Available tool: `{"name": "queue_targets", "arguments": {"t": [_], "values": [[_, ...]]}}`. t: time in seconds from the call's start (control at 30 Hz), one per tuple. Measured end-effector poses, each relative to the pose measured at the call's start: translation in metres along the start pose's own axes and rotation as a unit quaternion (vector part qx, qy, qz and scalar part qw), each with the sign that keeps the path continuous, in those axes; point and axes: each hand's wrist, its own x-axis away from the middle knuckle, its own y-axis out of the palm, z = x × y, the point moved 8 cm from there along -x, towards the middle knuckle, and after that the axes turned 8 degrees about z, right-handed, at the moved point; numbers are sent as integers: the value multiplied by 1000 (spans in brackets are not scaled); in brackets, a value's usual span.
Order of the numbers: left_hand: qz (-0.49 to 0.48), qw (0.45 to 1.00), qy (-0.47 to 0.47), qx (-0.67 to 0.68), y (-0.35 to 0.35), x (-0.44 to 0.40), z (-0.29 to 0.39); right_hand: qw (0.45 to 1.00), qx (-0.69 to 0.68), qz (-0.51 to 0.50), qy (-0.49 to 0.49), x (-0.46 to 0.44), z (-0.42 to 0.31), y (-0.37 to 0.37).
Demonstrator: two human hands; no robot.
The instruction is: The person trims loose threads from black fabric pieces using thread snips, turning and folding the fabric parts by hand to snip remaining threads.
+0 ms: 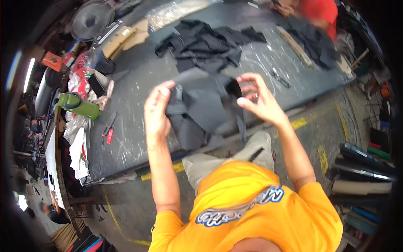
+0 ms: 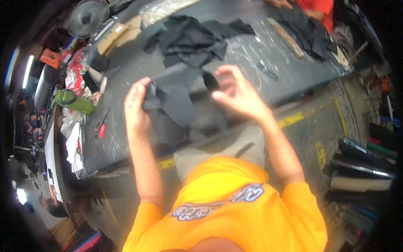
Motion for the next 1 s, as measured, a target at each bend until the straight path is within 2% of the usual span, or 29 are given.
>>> {"name": "queue_targets", "arguments": {"t": [0.07,0.17,0.2,0.3,0.47,0.57,0.6,0.7,0.73,0.8,0.83,0.87,0.93,1.0], "values": [[-6,997,-27,68,-1,0,4,998,47,-9,47,3,16,1],[-2,998,-25,58,-6,1,10,988,49,-121,81,6,29,17],[2,998,-15,55,-6,0,12,988,50,-120,83,7,33,17],[28,996,-16,80,-4,0,12,974,-86,-161,132,13,53,32],[63,992,-5,106,-6,-2,8,939,-209,-215,168,25,49,48],[76,992,4,102,-8,-1,5,849,-410,-259,210,41,26,57],[82,992,7,99,-10,1,4,848,-409,-261,213,43,24,59],[86,990,-20,113,-9,10,-4,933,-308,-120,139,32,21,44],[84,989,-32,121,-8,12,-7,934,-307,-118,139,29,17,44],[72,990,-24,123,-7,17,-9,981,-113,-38,150,17,21,30],[63,990,-16,123,-7,20,-10,988,-12,1,155,12,24,20],[55,991,-9,123,-7,23,-10,988,-11,1,156,5,37,17],[51,990,-1,132,-6,24,1,976,-86,165,116,-13,68,-22],[45,988,16,144,-9,28,16,977,-69,155,130,-20,87,-41]]}}
